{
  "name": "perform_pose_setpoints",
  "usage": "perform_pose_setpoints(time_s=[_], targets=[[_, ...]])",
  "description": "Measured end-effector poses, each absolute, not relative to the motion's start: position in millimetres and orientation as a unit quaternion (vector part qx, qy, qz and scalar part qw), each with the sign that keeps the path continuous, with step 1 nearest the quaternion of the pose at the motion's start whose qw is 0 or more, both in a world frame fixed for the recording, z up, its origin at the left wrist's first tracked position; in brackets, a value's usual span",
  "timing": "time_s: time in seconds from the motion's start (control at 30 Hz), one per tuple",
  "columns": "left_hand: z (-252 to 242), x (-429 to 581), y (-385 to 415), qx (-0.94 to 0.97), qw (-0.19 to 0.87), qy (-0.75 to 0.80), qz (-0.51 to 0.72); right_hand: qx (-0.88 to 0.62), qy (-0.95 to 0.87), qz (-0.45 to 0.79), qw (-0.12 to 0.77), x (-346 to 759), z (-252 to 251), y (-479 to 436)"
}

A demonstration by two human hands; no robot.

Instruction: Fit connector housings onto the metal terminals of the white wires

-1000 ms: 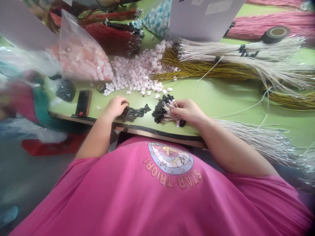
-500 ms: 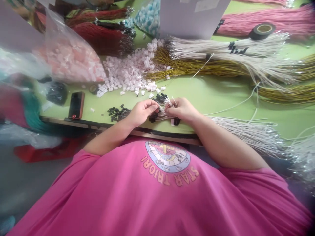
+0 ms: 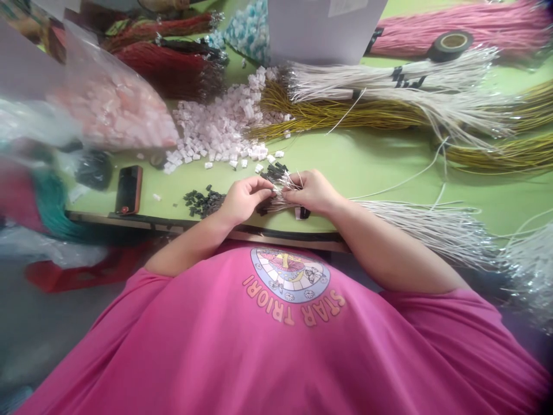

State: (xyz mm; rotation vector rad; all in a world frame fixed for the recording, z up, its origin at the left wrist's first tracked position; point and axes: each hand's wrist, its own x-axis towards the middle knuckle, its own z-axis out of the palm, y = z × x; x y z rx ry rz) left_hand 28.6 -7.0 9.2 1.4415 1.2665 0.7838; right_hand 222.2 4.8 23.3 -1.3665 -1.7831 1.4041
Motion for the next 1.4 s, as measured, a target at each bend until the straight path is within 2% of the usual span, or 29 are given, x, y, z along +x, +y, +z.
perform_pose_setpoints(time_s=[0.23, 0.47, 0.6, 0.7, 0.8, 0.9, 0.97, 1.13, 1.3, 1.4], targets=[[13, 32, -11, 0.658, 0.417, 0.553, 0.297, -0.507, -0.664, 0.492, 0.245, 221, 17, 4], [7, 34, -12, 0.744, 0.326, 0.508, 0.288, -0.5, -0.663, 0.511, 0.221, 220, 16, 2], [9, 36, -14, 0.764, 0.31, 0.492, 0.278, -0.497, -0.678, 0.495, 0.219, 220, 15, 4], [17, 29, -13, 0.791, 0.284, 0.467, 0.275, -0.485, -0.689, 0.478, 0.248, 223, 17, 6], [22, -2, -5, 0.807, 0.204, 0.488, 0.262, -0.464, -0.653, 0.53, 0.279, 227, 21, 8], [15, -55, 10, 0.759, 0.118, 0.594, 0.238, -0.467, -0.575, 0.62, 0.26, 228, 23, 8], [4, -89, 21, 0.734, 0.101, 0.637, 0.213, -0.473, -0.546, 0.643, 0.256, 227, 22, 6], [-16, -123, 36, 0.737, 0.132, 0.643, 0.162, -0.484, -0.552, 0.627, 0.26, 224, 20, 5], [5, -81, 23, 0.715, 0.145, 0.655, 0.196, -0.484, -0.597, 0.586, 0.257, 224, 18, 6], [23, -37, 6, 0.725, 0.272, 0.593, 0.223, -0.476, -0.617, 0.578, 0.244, 224, 18, 6]])
